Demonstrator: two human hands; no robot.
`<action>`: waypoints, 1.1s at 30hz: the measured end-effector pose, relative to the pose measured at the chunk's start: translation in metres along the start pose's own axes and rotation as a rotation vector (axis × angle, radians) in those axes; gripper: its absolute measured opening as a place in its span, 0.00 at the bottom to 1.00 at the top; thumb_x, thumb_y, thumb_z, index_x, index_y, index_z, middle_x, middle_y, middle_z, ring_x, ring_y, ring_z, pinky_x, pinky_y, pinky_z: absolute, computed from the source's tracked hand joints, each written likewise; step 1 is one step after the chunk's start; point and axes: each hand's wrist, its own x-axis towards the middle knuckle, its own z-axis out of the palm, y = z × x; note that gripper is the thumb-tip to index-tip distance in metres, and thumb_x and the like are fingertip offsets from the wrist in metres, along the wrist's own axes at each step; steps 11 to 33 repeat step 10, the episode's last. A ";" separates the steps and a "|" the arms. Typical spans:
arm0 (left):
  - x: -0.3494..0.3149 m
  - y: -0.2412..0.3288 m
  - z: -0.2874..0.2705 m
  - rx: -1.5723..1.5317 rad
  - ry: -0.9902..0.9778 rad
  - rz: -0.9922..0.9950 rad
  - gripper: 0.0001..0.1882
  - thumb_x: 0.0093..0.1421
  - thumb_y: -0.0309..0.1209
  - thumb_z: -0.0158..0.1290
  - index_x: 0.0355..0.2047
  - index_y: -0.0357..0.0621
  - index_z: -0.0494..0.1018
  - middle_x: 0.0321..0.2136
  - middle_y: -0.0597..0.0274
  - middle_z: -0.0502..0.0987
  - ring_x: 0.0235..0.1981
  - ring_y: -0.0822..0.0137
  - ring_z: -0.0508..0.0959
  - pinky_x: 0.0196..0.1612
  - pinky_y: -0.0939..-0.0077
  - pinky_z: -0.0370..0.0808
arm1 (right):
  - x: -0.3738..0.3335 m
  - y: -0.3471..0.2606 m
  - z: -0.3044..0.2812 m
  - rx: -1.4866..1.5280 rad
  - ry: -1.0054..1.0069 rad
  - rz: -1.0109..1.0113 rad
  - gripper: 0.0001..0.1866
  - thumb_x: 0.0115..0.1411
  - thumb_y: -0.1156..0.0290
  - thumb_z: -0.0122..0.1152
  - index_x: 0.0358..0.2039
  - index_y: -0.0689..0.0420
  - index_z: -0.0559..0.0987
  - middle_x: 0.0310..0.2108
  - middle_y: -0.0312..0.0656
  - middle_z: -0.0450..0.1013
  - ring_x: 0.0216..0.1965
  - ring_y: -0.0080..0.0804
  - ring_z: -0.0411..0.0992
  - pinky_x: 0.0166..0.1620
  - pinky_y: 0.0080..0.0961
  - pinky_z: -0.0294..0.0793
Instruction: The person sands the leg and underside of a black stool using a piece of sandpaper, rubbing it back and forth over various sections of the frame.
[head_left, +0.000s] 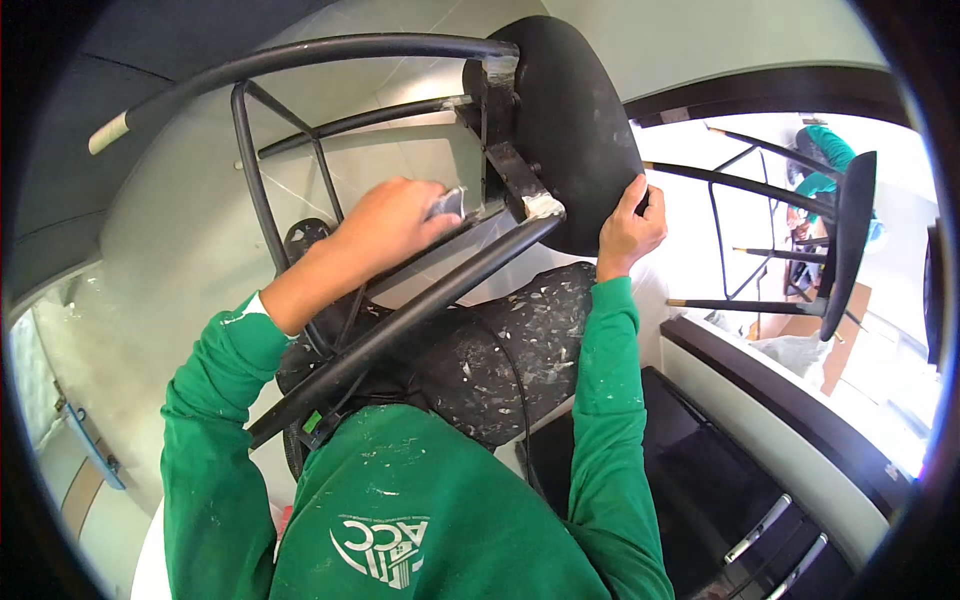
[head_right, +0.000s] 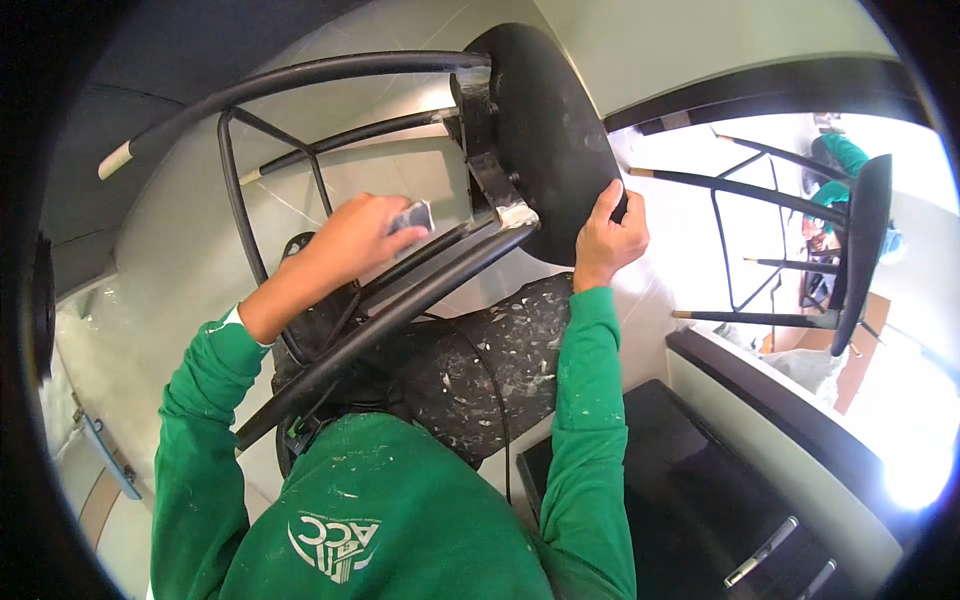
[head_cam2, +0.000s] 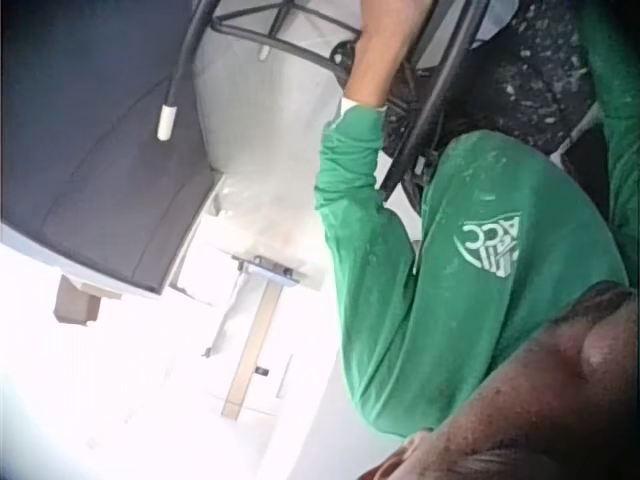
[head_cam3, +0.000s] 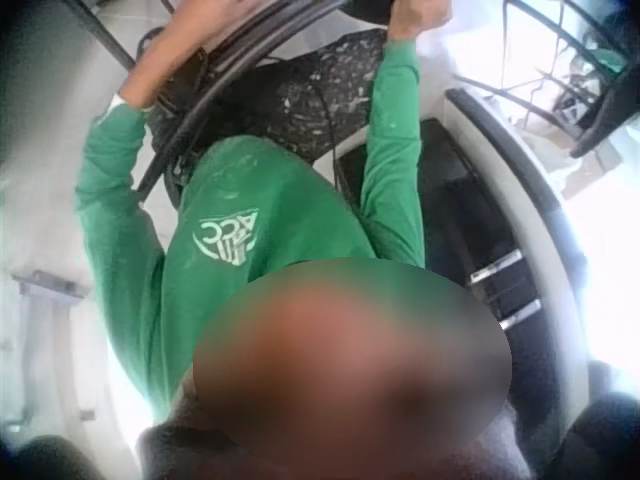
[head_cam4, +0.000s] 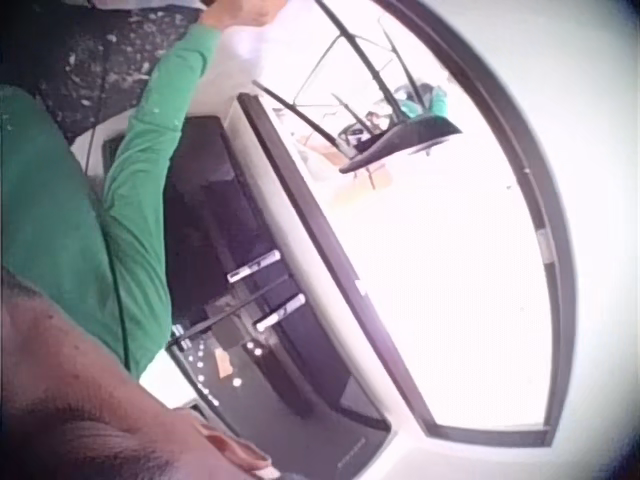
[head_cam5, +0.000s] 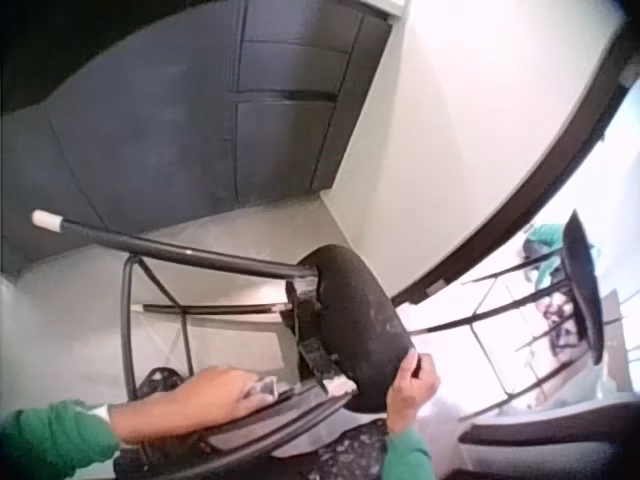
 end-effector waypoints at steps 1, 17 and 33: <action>-0.003 -0.004 -0.004 0.004 0.069 0.004 0.13 0.64 0.37 0.60 0.36 0.38 0.79 0.30 0.40 0.82 0.34 0.38 0.82 0.39 0.49 0.78 | 0.001 -0.001 0.001 -0.011 0.005 -0.029 0.16 0.69 0.59 0.63 0.33 0.61 0.83 0.26 0.49 0.80 0.26 0.47 0.77 0.32 0.39 0.74; -0.002 -0.012 0.001 0.026 0.218 0.136 0.11 0.60 0.30 0.60 0.40 0.38 0.72 0.33 0.44 0.81 0.37 0.38 0.82 0.41 0.46 0.78 | 0.007 0.000 -0.009 -0.051 -0.200 0.037 0.21 0.73 0.55 0.57 0.34 0.62 0.81 0.26 0.53 0.77 0.26 0.42 0.73 0.34 0.41 0.70; -0.002 -0.012 0.001 0.026 0.218 0.136 0.11 0.60 0.30 0.60 0.40 0.38 0.72 0.33 0.44 0.81 0.37 0.38 0.82 0.41 0.46 0.78 | 0.007 0.000 -0.009 -0.051 -0.200 0.037 0.21 0.73 0.55 0.57 0.34 0.62 0.81 0.26 0.53 0.77 0.26 0.42 0.73 0.34 0.41 0.70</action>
